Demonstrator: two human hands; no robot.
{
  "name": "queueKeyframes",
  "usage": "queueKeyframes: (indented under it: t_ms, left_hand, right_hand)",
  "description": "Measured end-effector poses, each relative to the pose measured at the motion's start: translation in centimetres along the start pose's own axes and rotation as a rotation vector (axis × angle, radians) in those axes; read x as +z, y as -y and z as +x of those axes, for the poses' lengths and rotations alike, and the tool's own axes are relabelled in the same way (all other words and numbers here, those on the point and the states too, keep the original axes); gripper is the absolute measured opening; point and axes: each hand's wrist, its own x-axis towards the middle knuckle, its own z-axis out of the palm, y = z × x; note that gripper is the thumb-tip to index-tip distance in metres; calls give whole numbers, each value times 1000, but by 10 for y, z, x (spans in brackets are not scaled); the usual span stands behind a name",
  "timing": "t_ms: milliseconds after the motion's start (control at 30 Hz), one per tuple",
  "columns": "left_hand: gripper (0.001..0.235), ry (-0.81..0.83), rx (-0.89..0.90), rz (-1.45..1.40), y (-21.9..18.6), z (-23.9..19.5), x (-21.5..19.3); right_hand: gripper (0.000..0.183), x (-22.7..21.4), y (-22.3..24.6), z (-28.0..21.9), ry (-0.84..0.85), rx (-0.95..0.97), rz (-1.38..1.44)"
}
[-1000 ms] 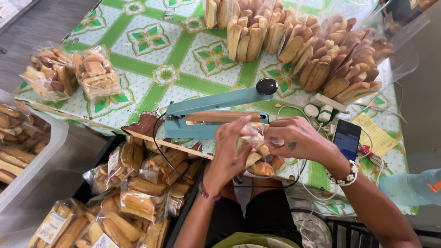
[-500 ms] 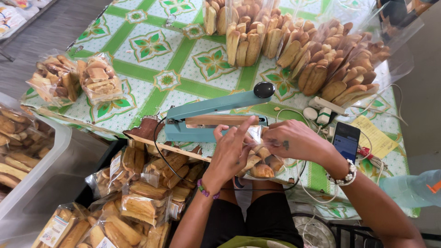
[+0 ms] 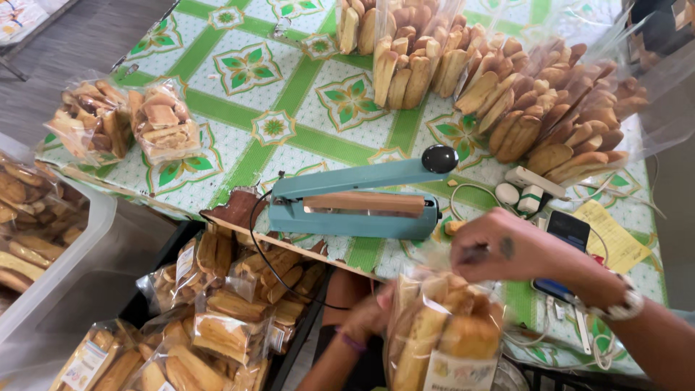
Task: The person packages biscuits into clear plastic bags and seals them using a handheld heat sealer. They repeatedly pick up biscuits, place them in bags, and use the sealer to close the packaging before placing the finished product into a bin.
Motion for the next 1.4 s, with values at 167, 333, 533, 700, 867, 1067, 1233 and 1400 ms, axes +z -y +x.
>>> queueKeyframes:
  t_ms: [167, 333, 533, 700, 867, 1067, 1233, 1400]
  left_hand:
    - [74, -175, -174, -817, 62, 8, -15]
    - [67, -498, -124, -831, 9, 22, -29]
    - [56, -643, 95, -845, -61, -4, -40]
    - [54, -603, 70, -896, -75, -7, -44]
    - [51, -673, 100, -794, -75, -4, -44]
    - [52, -668, 96, -819, -74, -5, -47]
    - [52, -677, 75, -797, -75, -3, -48]
    - [51, -687, 104, -826, -76, -2, -45]
  right_hand:
    - [13, 16, -101, 77, 95, 97, 265]
    - [18, 23, -154, 156, 165, -32, 429]
    - [32, 37, -134, 222, -125, -472, 165]
    - [37, 38, -110, 211, -150, -442, 419]
    - [25, 23, -91, 223, 62, -393, 504]
    - [35, 12, -57, 220, 82, -125, 184]
    - [43, 12, -60, 224, 105, -195, 141]
    - [47, 26, -87, 234, 126, -204, 79]
